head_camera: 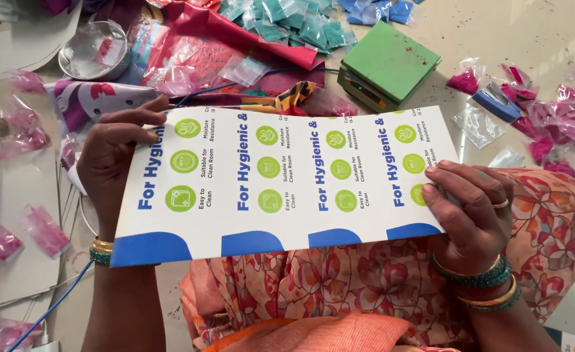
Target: The person staples small plastic packets of colored powder onto a cardboard display header.
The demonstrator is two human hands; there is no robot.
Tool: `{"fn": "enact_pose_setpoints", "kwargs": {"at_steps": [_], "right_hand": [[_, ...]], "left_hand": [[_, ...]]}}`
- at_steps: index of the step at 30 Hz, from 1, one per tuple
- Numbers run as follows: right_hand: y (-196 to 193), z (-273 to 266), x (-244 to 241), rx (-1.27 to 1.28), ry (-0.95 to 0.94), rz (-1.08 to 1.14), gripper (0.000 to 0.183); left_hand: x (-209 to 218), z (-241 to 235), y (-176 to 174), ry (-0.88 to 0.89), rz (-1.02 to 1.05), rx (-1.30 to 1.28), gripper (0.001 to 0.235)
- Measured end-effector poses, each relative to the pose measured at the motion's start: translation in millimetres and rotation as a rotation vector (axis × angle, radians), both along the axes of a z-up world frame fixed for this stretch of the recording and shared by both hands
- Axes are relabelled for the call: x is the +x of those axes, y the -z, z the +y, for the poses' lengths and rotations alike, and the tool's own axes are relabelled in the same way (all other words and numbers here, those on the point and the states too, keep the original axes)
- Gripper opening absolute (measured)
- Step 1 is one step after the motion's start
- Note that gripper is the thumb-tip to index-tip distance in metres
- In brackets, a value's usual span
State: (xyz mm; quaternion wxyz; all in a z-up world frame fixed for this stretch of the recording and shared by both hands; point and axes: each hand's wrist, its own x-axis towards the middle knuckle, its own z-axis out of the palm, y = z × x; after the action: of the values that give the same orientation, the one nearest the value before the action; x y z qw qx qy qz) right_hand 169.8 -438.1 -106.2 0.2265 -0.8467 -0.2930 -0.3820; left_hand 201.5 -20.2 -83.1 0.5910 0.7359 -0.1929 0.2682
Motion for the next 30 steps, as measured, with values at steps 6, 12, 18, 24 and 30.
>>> {"fn": "enact_pose_setpoints", "kwargs": {"at_steps": [6,12,18,24,30], "right_hand": [[-2.3,-0.5,-4.4,0.019,0.038,0.005,0.008],[-23.8,5.1,-7.7,0.057,0.004,0.032,0.012],[-20.7,17.8,-42.0,0.372,-0.047,0.519,0.021],[18.5,62.4,-74.2,1.154,-0.197,1.080,0.028],[38.4,24.5,-119.2,0.579,-0.125,1.129,0.022]], "left_hand": [[8.5,-4.4,12.0,0.030,-0.019,-0.087,0.024],[22.4,-1.2,-2.8,0.103,-0.041,-0.148,0.025],[71.6,9.3,-32.1,0.357,0.004,-0.457,0.020],[102.4,-52.0,-32.5,0.576,0.391,-0.701,0.024],[129.5,-106.0,-29.5,0.537,0.573,-0.629,0.020]]}}
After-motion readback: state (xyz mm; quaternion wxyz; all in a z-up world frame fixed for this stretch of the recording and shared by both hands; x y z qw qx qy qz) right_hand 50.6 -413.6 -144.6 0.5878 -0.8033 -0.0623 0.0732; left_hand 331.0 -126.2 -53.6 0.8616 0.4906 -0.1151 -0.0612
